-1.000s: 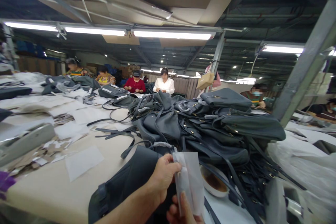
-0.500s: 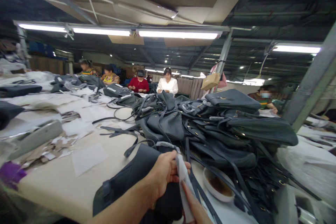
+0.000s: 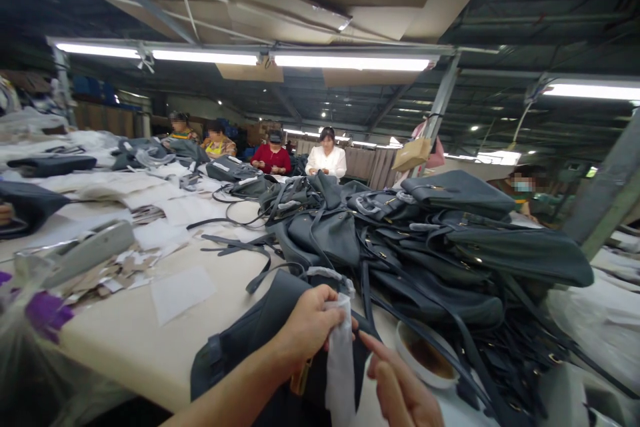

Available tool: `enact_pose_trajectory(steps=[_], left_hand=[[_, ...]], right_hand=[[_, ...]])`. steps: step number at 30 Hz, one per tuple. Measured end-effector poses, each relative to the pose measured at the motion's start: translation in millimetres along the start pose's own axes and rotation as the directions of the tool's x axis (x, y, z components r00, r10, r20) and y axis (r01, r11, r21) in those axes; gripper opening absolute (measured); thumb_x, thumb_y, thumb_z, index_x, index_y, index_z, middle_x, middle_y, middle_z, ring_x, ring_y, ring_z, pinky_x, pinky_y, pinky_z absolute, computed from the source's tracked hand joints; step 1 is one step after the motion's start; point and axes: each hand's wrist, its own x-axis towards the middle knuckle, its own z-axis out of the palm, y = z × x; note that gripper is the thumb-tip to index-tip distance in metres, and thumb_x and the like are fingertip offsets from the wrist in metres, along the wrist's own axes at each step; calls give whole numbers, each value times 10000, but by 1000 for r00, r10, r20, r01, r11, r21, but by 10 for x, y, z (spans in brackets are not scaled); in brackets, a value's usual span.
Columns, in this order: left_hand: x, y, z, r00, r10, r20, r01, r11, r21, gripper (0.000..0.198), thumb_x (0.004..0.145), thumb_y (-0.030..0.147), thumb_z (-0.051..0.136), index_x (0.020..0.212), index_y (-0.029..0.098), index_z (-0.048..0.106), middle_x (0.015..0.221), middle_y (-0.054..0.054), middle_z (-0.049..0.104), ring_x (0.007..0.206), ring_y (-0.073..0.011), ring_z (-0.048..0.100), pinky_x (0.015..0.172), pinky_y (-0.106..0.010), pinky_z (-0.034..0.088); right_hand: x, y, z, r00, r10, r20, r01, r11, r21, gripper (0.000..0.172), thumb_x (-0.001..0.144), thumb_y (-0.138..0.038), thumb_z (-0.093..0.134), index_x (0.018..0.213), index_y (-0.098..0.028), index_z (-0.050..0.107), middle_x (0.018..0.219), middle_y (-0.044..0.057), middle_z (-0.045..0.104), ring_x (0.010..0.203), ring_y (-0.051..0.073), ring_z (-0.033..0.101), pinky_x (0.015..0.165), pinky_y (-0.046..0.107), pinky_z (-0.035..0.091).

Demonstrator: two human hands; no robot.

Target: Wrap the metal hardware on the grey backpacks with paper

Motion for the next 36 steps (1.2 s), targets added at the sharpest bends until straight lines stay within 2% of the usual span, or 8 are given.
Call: enact_pose_trajectory(steps=[6, 12, 17, 21, 26, 29, 32, 36], left_hand=[[-7, 41, -57, 997, 69, -44, -60, 983, 173, 102, 680, 254, 570, 716, 158, 577, 497, 82, 421, 390, -63, 345, 367, -190, 262], [7, 69, -139, 997, 58, -59, -44, 975, 217, 124, 754, 188, 488, 861, 169, 548, 554, 80, 451, 378, -74, 343, 371, -207, 262], [-35, 1, -86, 888, 423, -181, -275, 803, 528, 126, 732, 81, 497, 714, 200, 459, 586, 58, 456, 556, -112, 441, 549, -239, 323], [-109, -28, -29, 838, 521, -161, -333, 723, 606, 169, 776, 108, 455, 639, 180, 522, 763, -24, 561, 750, -162, 537, 704, -279, 387], [-194, -12, -18, 910, 375, -174, -241, 823, 514, 218, 834, 266, 500, 670, 184, 619, 722, -19, 625, 722, -176, 571, 674, -273, 402], [-204, -33, 9, 916, 341, -211, -211, 857, 469, 162, 800, 274, 552, 699, 190, 647, 703, -3, 659, 699, -173, 589, 659, -262, 410], [-206, -68, 52, 904, 337, -262, -212, 888, 408, 99, 783, 235, 559, 744, 196, 641, 716, 3, 682, 711, -174, 616, 676, -255, 428], [-218, -125, 88, 885, 367, -287, -229, 879, 419, 64, 775, 198, 563, 766, 205, 626, 743, -6, 693, 731, -184, 633, 707, -262, 441]], right_hand=[[587, -467, 58, 974, 182, 132, -203, 964, 170, 423, 657, -576, 728, 768, -169, 708, 509, -45, 486, 449, 86, 392, 404, 200, 284], [647, -495, 213, 941, 229, 249, -303, 898, 319, 455, 590, -586, 778, 626, -165, 610, 522, -49, 492, 455, 61, 379, 399, 170, 270], [594, -490, 223, 933, 217, 289, -315, 878, 361, 461, 588, -589, 792, 645, -160, 633, 541, -37, 524, 473, 64, 401, 413, 165, 293], [584, -512, 239, 951, 195, 242, -276, 885, 375, 473, 579, -595, 791, 688, -156, 655, 544, -45, 513, 468, 63, 389, 420, 172, 297], [555, -441, 288, 977, 129, 171, -182, 920, 348, 441, 628, -592, 749, 712, -175, 634, 544, -46, 518, 461, 87, 410, 417, 197, 317], [502, -391, 304, 994, 104, 37, -110, 954, 278, 375, 666, -557, 723, 717, -207, 596, 550, -40, 533, 499, 131, 472, 429, 222, 353], [416, -379, 294, 994, 19, -107, -10, 996, 86, 284, 717, -492, 698, 699, -217, 631, 624, -1, 621, 586, 177, 553, 545, 270, 437], [325, -388, 290, 994, -22, -104, 21, 1000, -12, 262, 796, -463, 621, 795, -223, 727, 836, 58, 732, 775, 244, 647, 729, 319, 481]])
